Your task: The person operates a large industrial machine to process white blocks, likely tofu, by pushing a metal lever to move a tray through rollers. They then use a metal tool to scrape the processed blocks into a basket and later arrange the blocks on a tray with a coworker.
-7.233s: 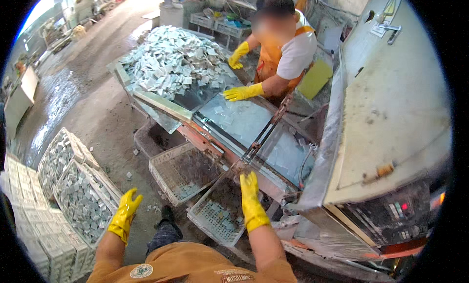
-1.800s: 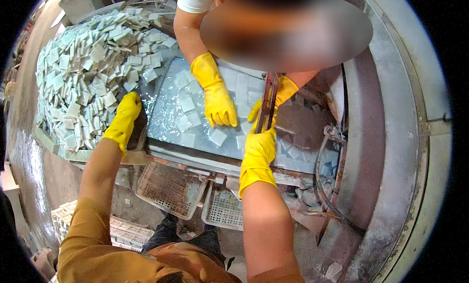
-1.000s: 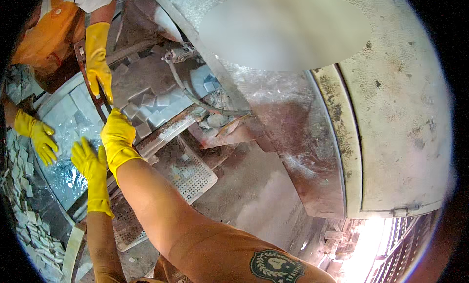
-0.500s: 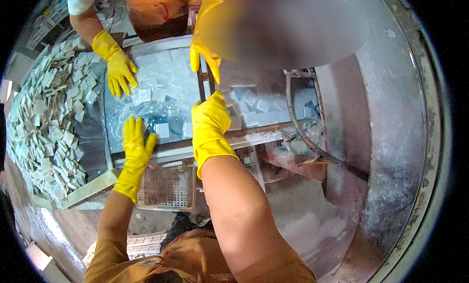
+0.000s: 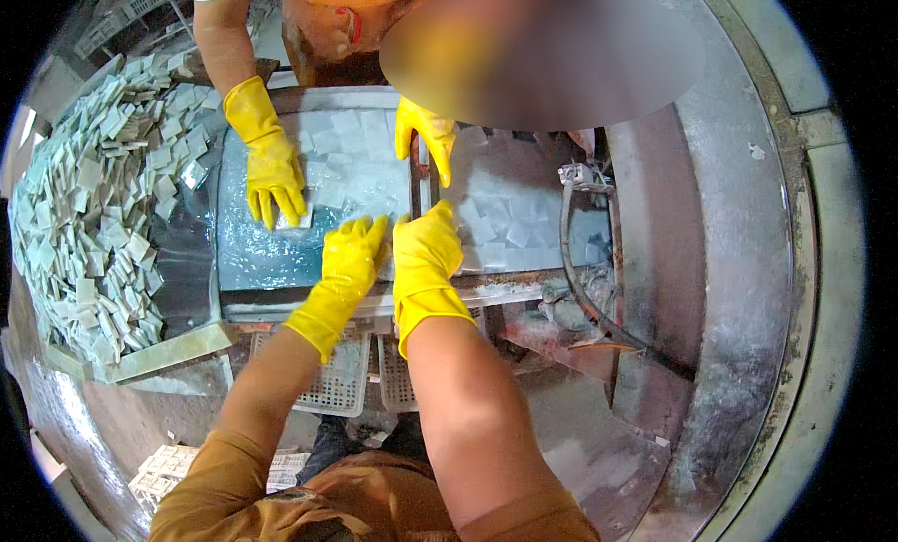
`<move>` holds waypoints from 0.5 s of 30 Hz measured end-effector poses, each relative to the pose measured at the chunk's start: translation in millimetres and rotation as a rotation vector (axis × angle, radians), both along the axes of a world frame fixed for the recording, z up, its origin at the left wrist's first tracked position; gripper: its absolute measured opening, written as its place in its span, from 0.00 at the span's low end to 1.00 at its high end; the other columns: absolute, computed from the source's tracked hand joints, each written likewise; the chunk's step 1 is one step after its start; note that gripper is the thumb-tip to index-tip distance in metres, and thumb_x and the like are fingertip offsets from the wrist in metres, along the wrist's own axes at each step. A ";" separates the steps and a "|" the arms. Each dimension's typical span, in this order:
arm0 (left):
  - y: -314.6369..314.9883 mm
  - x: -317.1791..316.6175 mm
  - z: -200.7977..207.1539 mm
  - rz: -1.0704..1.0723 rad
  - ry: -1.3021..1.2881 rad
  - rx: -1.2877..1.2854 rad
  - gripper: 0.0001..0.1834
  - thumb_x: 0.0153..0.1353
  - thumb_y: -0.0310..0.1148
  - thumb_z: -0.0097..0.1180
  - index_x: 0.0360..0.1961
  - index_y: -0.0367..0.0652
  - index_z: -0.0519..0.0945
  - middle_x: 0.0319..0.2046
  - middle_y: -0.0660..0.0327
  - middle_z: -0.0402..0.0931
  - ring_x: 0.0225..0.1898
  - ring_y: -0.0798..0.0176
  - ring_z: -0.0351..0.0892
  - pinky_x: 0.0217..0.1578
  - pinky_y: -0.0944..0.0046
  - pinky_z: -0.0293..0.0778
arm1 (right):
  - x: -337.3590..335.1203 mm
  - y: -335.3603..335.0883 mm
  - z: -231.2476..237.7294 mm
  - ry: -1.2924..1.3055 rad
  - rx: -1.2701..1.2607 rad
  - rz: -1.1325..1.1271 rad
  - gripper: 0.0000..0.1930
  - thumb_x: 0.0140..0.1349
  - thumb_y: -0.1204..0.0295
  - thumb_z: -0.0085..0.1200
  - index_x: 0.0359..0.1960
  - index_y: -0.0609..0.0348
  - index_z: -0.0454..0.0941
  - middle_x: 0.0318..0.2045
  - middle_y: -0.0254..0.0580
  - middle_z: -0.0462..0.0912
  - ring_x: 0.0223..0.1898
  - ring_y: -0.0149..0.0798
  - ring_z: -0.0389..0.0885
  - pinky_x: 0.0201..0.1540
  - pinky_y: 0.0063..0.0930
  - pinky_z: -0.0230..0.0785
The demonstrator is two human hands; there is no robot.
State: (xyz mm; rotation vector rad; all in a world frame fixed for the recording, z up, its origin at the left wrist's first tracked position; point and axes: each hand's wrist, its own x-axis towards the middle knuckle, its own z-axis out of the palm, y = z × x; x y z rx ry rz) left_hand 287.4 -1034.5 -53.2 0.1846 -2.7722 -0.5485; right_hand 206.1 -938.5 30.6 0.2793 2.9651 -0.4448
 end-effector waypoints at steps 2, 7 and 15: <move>-8.0 -5.5 1.4 -0.045 -0.076 -0.051 0.23 0.57 0.36 0.61 0.56 0.51 0.80 0.39 0.58 0.82 0.41 0.49 0.83 0.37 0.46 0.74 | -0.2 -2.3 1.6 -0.043 -0.005 -0.016 0.26 0.57 0.53 0.66 0.51 0.57 0.77 0.43 0.53 0.87 0.45 0.57 0.87 0.48 0.52 0.80; -15.4 2.9 4.8 -0.046 0.169 0.283 0.19 0.57 0.27 0.61 0.51 0.44 0.83 0.38 0.52 0.83 0.42 0.43 0.83 0.43 0.45 0.78 | 0.0 -2.5 0.1 -0.016 0.009 -0.015 0.26 0.57 0.54 0.66 0.50 0.57 0.77 0.42 0.52 0.87 0.45 0.57 0.87 0.46 0.52 0.79; -92.0 96.2 3.1 0.171 -0.020 0.131 0.23 0.54 0.30 0.69 0.53 0.43 0.85 0.51 0.46 0.82 0.51 0.42 0.82 0.56 0.47 0.76 | 0.1 -0.6 -1.8 -0.023 -0.029 -0.025 0.23 0.57 0.55 0.66 0.48 0.55 0.77 0.42 0.51 0.86 0.45 0.56 0.87 0.47 0.52 0.79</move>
